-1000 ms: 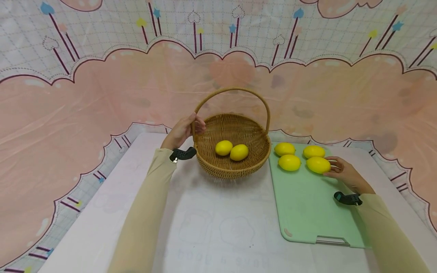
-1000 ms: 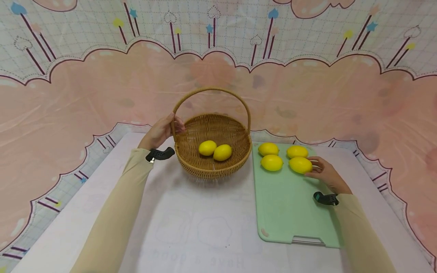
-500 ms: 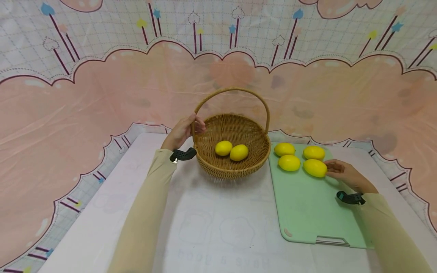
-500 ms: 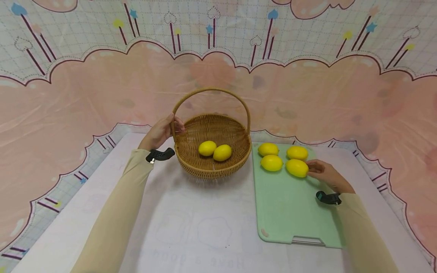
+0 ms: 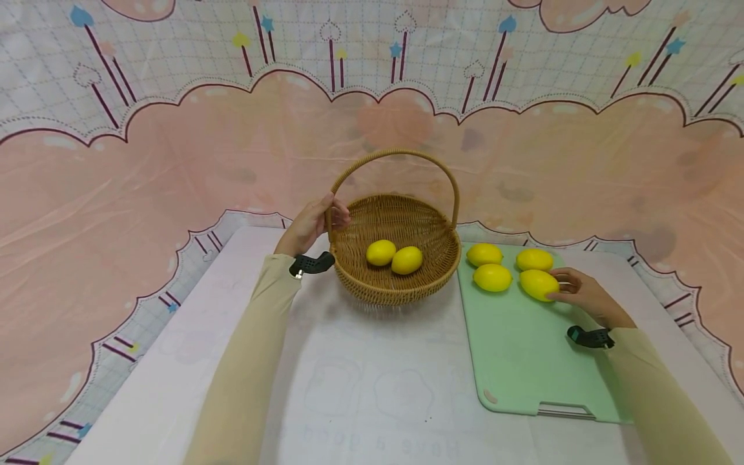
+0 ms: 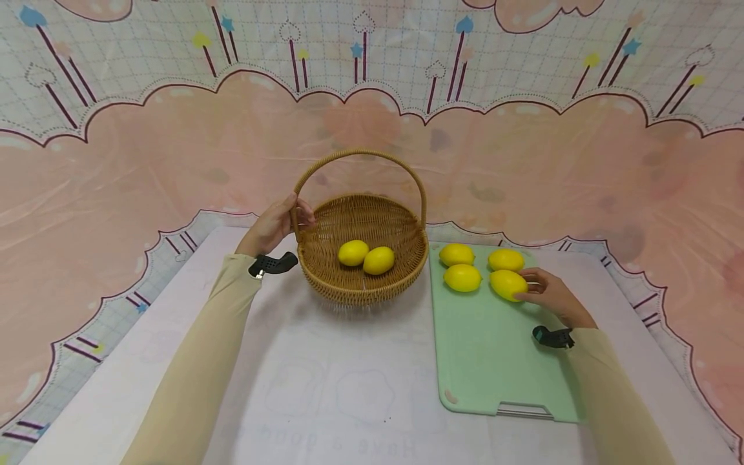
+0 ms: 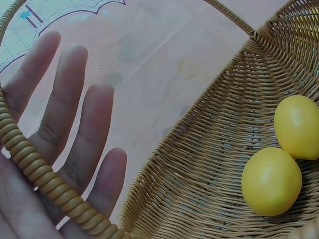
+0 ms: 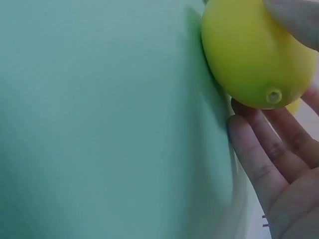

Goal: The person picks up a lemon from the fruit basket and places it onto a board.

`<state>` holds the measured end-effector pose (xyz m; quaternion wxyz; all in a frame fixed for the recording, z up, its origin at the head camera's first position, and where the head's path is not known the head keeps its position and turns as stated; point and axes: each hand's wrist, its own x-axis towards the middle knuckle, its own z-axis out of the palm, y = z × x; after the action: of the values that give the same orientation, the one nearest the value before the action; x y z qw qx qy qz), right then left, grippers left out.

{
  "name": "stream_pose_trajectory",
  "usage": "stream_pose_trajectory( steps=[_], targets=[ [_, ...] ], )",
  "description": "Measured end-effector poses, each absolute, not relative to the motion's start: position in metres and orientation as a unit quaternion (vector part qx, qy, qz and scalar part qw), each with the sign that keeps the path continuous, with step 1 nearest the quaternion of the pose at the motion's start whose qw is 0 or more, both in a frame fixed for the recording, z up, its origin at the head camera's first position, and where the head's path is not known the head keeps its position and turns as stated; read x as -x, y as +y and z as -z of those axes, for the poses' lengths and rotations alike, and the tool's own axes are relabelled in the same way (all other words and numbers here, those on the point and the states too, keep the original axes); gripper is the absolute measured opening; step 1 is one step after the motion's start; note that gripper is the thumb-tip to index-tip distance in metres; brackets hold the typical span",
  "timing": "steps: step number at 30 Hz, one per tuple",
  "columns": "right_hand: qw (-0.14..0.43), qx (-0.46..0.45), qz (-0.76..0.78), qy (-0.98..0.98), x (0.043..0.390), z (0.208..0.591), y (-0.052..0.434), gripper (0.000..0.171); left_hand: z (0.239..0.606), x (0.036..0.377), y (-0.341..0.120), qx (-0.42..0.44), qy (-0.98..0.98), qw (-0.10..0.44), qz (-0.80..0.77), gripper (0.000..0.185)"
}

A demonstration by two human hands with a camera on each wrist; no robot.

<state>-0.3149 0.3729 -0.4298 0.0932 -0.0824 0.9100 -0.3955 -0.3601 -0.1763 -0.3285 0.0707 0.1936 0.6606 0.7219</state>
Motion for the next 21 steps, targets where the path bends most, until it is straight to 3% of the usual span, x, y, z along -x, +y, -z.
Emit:
stream_pose_trajectory(
  steps=[21],
  targets=[
    [0.129,0.131,0.470,0.863,0.322,0.426,0.391,0.060,0.327,0.358,-0.176,-0.181,0.665,0.069,-0.721,0.043]
  ],
)
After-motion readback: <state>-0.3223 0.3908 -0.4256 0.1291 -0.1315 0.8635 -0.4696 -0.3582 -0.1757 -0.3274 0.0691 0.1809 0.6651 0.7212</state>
